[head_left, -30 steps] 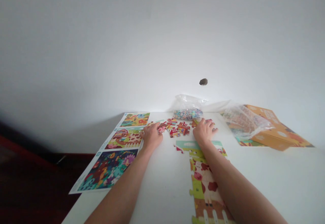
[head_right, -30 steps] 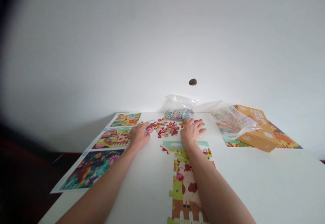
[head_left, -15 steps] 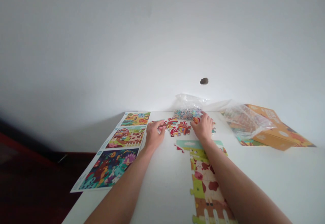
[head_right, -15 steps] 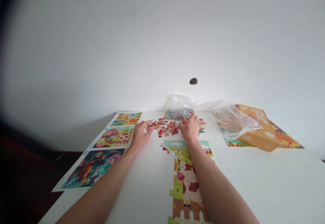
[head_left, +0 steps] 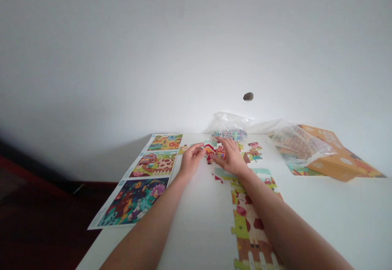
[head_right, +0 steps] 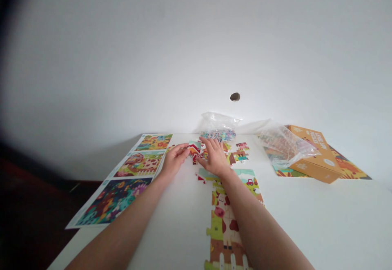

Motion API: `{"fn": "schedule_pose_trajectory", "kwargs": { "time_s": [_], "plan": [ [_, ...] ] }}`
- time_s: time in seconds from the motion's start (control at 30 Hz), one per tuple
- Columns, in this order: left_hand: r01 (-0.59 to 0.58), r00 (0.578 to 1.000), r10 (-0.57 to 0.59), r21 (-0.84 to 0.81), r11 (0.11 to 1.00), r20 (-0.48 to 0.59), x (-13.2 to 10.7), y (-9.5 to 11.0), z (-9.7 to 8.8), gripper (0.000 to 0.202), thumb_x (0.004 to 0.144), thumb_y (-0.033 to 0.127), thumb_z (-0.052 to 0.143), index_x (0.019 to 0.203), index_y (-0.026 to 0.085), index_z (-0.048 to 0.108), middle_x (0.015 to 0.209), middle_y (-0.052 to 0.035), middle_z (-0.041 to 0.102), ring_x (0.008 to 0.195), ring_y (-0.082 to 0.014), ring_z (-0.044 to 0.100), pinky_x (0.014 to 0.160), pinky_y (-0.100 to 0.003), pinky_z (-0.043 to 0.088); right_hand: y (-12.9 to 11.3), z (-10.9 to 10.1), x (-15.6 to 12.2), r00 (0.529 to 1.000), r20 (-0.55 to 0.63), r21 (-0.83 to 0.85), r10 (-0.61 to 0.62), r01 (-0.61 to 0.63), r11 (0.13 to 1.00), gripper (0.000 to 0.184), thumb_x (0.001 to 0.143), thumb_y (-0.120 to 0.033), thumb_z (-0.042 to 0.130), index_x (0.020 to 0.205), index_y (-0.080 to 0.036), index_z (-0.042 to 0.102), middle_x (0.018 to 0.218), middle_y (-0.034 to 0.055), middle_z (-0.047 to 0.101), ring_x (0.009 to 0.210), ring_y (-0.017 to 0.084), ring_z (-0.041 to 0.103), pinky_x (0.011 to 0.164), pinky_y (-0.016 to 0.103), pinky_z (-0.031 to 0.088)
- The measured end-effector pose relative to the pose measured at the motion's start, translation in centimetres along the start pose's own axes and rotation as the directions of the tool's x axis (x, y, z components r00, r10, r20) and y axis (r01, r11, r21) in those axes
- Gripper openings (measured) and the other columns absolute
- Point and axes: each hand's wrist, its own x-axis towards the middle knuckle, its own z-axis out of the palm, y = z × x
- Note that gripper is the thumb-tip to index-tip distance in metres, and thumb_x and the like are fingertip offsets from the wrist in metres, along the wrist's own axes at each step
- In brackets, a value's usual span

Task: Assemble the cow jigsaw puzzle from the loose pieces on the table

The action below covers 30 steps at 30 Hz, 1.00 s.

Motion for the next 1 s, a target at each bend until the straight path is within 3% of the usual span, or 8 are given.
{"fn": "schedule_pose_trajectory", "kwargs": {
  "time_s": [0.2,0.57,0.77,1.0],
  "plan": [
    [-0.049,0.999,0.049,-0.004,0.999,-0.019,0.0,0.0,-0.2,0.044,0.079,0.041,0.072,0.113,0.014,0.064,0.093,-0.009,0.076,0.085,-0.0208,0.072,0.074,-0.029,0.055,0.3,0.0,0.1,1.0,-0.016,-0.024,0.018,-0.018,1.0,0.045,0.092,-0.042,0.06,0.133,-0.023,0.055,0.123,0.0087,0.061,0.112,0.027,0.052,0.098,0.04,0.039],
    [-0.044,0.999,0.045,0.039,0.998,-0.016,-0.2,0.4,-0.3,0.044,0.078,0.043,0.073,0.112,0.016,0.065,0.096,-0.0087,0.075,0.086,-0.0215,0.072,0.074,-0.028,0.054,0.5,0.1,0.0,0.999,-0.034,-0.018,0.026,-0.027,0.999,0.044,0.091,-0.039,0.063,0.132,-0.026,0.057,0.12,0.0083,0.061,0.111,0.026,0.053,0.097,0.039,0.04],
    [-0.072,0.997,0.07,0.074,0.995,0.022,-0.4,0.9,-0.4,0.05,0.082,0.038,0.069,0.127,0.017,0.06,0.088,-0.0051,0.074,0.08,-0.0184,0.069,0.071,-0.026,0.052,0.6,0.2,-0.1,0.999,-0.037,-0.016,0.016,-0.017,1.0,0.044,0.091,-0.04,0.063,0.133,-0.026,0.057,0.117,0.0084,0.061,0.11,0.026,0.053,0.096,0.039,0.041],
    [-0.132,0.99,0.127,0.107,0.985,0.056,-0.6,1.1,-0.5,0.048,0.086,0.035,0.064,0.13,0.019,0.058,0.087,-0.003,0.071,0.076,-0.0157,0.064,0.071,-0.025,0.05,0.6,0.3,0.0,0.999,-0.031,-0.03,0.024,-0.025,0.999,0.045,0.092,-0.044,0.062,0.132,-0.026,0.058,0.116,0.0088,0.061,0.108,0.026,0.053,0.096,0.04,0.041]
  ]
}}
